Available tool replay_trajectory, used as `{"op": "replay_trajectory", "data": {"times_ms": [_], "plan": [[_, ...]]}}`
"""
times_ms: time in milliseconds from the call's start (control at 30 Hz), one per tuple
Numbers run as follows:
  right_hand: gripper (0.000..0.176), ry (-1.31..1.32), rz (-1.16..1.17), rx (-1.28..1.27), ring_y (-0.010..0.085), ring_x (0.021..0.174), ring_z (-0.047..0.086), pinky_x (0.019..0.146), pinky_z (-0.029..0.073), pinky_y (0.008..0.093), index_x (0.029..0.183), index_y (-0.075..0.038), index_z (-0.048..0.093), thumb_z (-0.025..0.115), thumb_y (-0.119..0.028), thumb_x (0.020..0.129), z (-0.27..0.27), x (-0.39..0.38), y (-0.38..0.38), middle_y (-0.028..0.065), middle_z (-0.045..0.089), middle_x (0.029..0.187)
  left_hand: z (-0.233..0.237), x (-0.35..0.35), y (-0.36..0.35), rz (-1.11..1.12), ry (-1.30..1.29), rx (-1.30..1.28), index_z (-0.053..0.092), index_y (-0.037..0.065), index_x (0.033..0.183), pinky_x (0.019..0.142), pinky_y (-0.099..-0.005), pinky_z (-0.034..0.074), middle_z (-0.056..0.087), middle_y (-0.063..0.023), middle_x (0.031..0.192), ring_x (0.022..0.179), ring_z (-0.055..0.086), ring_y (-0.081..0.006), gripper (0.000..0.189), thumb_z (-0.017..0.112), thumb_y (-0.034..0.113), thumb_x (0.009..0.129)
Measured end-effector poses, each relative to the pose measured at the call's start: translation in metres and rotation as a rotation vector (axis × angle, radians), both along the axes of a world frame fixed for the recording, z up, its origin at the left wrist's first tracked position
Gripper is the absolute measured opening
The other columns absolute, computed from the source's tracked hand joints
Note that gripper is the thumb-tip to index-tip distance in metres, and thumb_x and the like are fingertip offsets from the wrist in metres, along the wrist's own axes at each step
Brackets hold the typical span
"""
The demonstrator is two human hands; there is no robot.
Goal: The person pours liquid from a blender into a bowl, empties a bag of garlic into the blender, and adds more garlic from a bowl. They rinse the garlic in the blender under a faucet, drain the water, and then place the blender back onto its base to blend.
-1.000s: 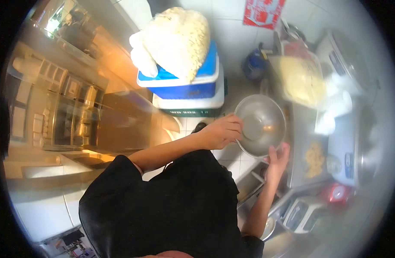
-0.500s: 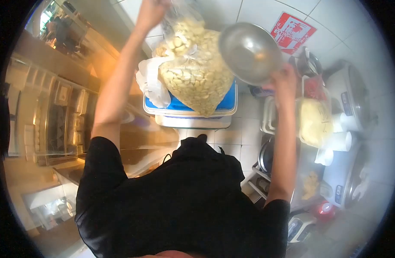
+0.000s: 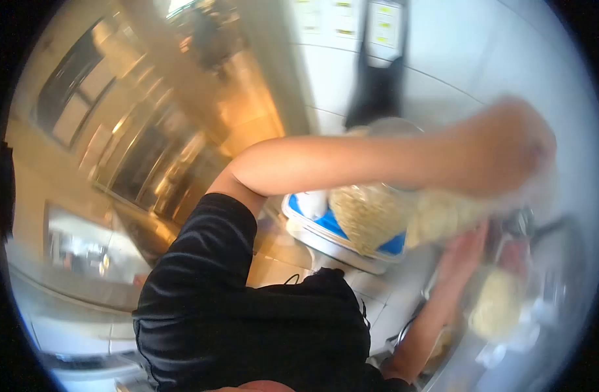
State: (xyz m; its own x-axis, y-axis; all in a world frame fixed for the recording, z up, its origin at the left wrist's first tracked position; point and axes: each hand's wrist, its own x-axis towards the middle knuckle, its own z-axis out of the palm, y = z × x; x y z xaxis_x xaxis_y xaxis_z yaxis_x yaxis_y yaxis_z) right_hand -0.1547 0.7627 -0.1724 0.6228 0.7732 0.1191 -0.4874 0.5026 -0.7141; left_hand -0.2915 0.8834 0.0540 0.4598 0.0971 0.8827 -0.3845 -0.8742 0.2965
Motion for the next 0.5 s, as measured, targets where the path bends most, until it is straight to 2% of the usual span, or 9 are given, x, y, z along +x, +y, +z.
{"op": "replay_trajectory", "data": {"times_ms": [33,67,100,133,167,233,367,433,500], "plan": [[0.057,0.243,0.034,0.130,0.0284,0.132,0.031,0.110,0.022,0.0472,0.139,-0.009,0.033,0.046,-0.037,0.091,0.003,-0.014,-0.031,0.0132,0.036,0.141,-0.006,0.023,-0.033,-0.174,-0.017,-0.047,0.063,-0.001,0.066,0.065,-0.0381,0.049,0.061,-0.0190,0.067,0.066,0.061,-0.0352,0.008,0.056,0.001,0.063],[0.058,0.301,0.436,0.380,0.0288,0.129,0.035,0.108,0.025,0.0474,0.139,-0.009,0.033,0.048,-0.036,0.089,-0.012,-0.006,-0.060,0.0131,0.037,0.140,-0.015,0.046,-0.065,-0.279,0.022,-0.095,0.063,-0.001,0.066,0.065,-0.0382,0.049,0.061,-0.0188,0.066,0.066,0.060,-0.0348,0.008,0.055,0.002,0.065],[0.060,0.330,0.405,0.494,0.0287,0.127,0.038,0.107,0.027,0.0478,0.138,-0.008,0.034,0.047,-0.040,0.089,0.009,-0.023,-0.079,0.0127,0.037,0.140,-0.026,0.066,-0.102,-0.433,0.065,-0.143,0.062,-0.002,0.066,0.066,-0.0383,0.048,0.061,-0.0187,0.065,0.065,0.060,-0.0344,0.009,0.055,0.003,0.066],[0.059,0.727,0.181,0.513,0.0273,0.123,0.042,0.104,0.030,0.0461,0.135,-0.010,0.040,0.042,-0.048,0.090,0.021,-0.032,-0.107,0.0121,0.039,0.139,-0.037,0.079,-0.138,-0.570,0.022,-0.190,0.059,0.000,0.074,0.062,-0.0415,0.044,0.057,-0.0181,0.070,0.065,0.055,-0.0352,0.012,0.053,0.010,0.073],[0.062,0.609,0.227,0.645,0.0259,0.121,0.045,0.103,0.033,0.0433,0.135,-0.013,0.041,0.038,-0.055,0.089,0.022,-0.027,-0.140,0.0111,0.043,0.136,-0.045,0.090,-0.167,-0.702,0.134,-0.196,0.061,0.001,0.084,0.067,-0.0369,0.046,0.061,-0.0155,0.080,0.071,0.059,-0.0292,0.014,0.055,0.011,0.076],[0.076,0.559,-0.284,0.811,0.0303,0.096,0.057,0.073,0.051,0.0437,0.132,-0.018,0.041,0.038,-0.073,0.080,-0.015,-0.017,-0.234,0.0092,0.054,0.118,-0.063,0.120,-0.239,-1.032,0.332,-0.363,0.061,-0.001,0.097,0.076,-0.0285,0.048,0.065,-0.0086,0.089,0.082,0.061,-0.0154,0.018,0.049,0.006,0.085],[0.073,-0.021,-0.591,0.773,0.0362,0.114,0.051,0.087,0.048,0.0495,0.137,-0.010,0.035,0.039,-0.064,0.086,0.058,-0.034,-0.447,0.0140,0.050,0.128,-0.042,0.137,-0.408,-1.337,0.579,-0.484,0.058,-0.003,0.097,0.064,-0.0234,0.049,0.063,-0.0075,0.083,0.072,0.061,-0.0097,0.021,0.043,-0.006,0.083],[0.069,-0.044,-1.163,0.296,0.0371,0.109,0.054,0.079,0.052,0.0456,0.136,-0.010,0.036,0.041,-0.060,0.088,0.101,-0.051,-0.552,0.0160,0.051,0.125,-0.036,0.162,-0.501,-1.471,0.327,-0.329,0.059,-0.002,0.098,0.063,-0.0264,0.049,0.064,-0.0087,0.084,0.071,0.062,-0.0124,0.022,0.045,-0.008,0.081],[0.065,-0.157,-1.343,0.107,0.0367,0.107,0.056,0.076,0.053,0.0440,0.135,-0.009,0.036,0.042,-0.055,0.090,0.128,-0.038,-0.635,0.0165,0.053,0.122,-0.047,0.223,-0.578,-1.359,0.352,-0.176,0.057,-0.002,0.112,0.070,-0.0262,0.049,0.064,-0.0074,0.092,0.079,0.060,-0.0132,0.035,0.051,-0.004,0.078]]}}
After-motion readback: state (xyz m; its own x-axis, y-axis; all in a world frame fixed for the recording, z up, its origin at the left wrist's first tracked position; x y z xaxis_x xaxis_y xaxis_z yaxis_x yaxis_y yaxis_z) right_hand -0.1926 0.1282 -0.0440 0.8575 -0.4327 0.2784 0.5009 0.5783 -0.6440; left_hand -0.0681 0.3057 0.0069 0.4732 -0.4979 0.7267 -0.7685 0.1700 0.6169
